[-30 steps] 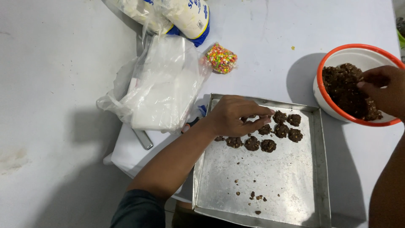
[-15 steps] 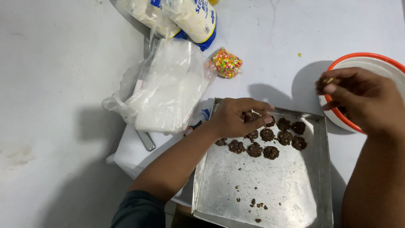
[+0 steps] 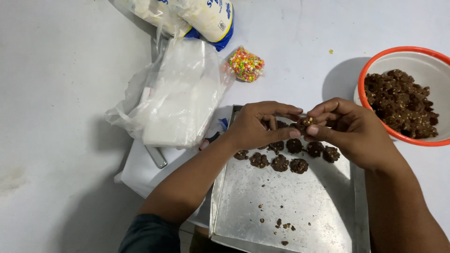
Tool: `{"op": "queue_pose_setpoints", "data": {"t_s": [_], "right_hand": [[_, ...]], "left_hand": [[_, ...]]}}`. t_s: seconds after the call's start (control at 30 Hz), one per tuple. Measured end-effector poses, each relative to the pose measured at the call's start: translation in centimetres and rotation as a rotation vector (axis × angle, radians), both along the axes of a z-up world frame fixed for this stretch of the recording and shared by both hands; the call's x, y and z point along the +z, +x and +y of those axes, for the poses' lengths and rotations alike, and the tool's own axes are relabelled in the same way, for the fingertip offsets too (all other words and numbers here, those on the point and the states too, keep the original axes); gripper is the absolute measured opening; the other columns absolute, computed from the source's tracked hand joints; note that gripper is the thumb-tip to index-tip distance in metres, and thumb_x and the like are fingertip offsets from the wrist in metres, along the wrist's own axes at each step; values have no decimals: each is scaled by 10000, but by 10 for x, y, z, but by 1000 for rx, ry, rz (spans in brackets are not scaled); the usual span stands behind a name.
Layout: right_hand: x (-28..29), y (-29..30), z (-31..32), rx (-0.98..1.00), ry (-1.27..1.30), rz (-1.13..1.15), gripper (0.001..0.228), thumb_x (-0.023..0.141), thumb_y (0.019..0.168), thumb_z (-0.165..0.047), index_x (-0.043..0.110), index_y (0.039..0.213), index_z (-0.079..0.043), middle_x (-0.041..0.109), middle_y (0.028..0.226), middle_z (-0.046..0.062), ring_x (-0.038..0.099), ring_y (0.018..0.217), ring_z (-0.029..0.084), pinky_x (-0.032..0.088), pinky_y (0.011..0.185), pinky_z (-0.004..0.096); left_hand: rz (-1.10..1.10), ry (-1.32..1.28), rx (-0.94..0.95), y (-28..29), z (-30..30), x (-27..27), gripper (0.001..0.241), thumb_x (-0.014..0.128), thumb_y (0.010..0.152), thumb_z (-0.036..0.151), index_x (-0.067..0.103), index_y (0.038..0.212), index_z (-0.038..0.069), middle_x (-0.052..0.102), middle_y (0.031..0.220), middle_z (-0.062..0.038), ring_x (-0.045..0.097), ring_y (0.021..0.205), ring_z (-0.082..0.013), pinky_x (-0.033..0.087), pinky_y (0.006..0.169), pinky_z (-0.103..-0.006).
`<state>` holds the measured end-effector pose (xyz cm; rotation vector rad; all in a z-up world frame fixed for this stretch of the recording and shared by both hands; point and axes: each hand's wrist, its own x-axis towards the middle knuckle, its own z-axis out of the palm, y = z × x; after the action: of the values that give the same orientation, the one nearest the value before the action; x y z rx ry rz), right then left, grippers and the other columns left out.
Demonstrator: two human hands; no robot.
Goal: Forming small individual portions of a chocolate and nut mixture and placing them onto a metal baking tray.
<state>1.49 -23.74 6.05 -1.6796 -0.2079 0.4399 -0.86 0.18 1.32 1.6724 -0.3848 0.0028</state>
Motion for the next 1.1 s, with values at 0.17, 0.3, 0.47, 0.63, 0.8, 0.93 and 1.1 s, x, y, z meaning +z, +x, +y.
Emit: {"op": "queue_pose_setpoints", "data": {"t_s": [0.17,0.3,0.47,0.63,0.8,0.93,1.1], "right_hand": [[16,-4,14,1,-106,14,238,761,858,47,709,1085,0,760,921,129,735,814,211,601,724,315],[12,0,12,-24,-92,206,295,743,862,42,692,1151,16,757,881,181,750,787,301,609,716,387],[0,6,4,31,61,279,375,696,874,52,640,1240,-6,754,923,213,727,810,322,592,742,405],[2,7,6,-20,152,382,381,583,927,85,604,1302,18,734,1041,330,714,1007,382,586,906,438],[2,9,8,-28,141,388,391,602,920,78,623,1305,18,736,1028,299,711,973,359,585,901,415],[-3,10,7,-9,165,378,425,595,934,56,636,1355,19,735,988,287,705,914,339,582,867,392],[11,8,14,-47,145,427,436,504,977,56,590,1404,29,698,1117,360,696,1092,399,552,929,406]], "left_hand": [[-177,3,38,3,-3,-11,360,875,817,335,771,1141,218,774,1090,12,563,639,-45,525,625,-167],[-213,9,19,2,-3,-10,275,860,861,291,773,1118,240,777,1101,19,670,832,-33,548,721,-183],[-163,45,45,1,-3,-4,248,846,881,282,774,1119,282,773,1100,43,680,873,-21,555,759,-172],[-225,35,71,3,-4,-9,252,854,885,266,772,1122,274,763,1094,50,668,860,-17,537,753,-176],[-259,-5,75,3,-5,-12,253,861,880,248,770,1116,250,763,1087,33,627,754,-11,535,697,-160],[-267,-17,52,3,-4,-10,245,852,890,228,768,1120,222,758,1091,16,654,806,-25,535,713,-174],[-240,-32,63,3,-4,-12,254,853,899,211,770,1137,242,761,1098,30,596,774,-3,493,701,-161]]}}
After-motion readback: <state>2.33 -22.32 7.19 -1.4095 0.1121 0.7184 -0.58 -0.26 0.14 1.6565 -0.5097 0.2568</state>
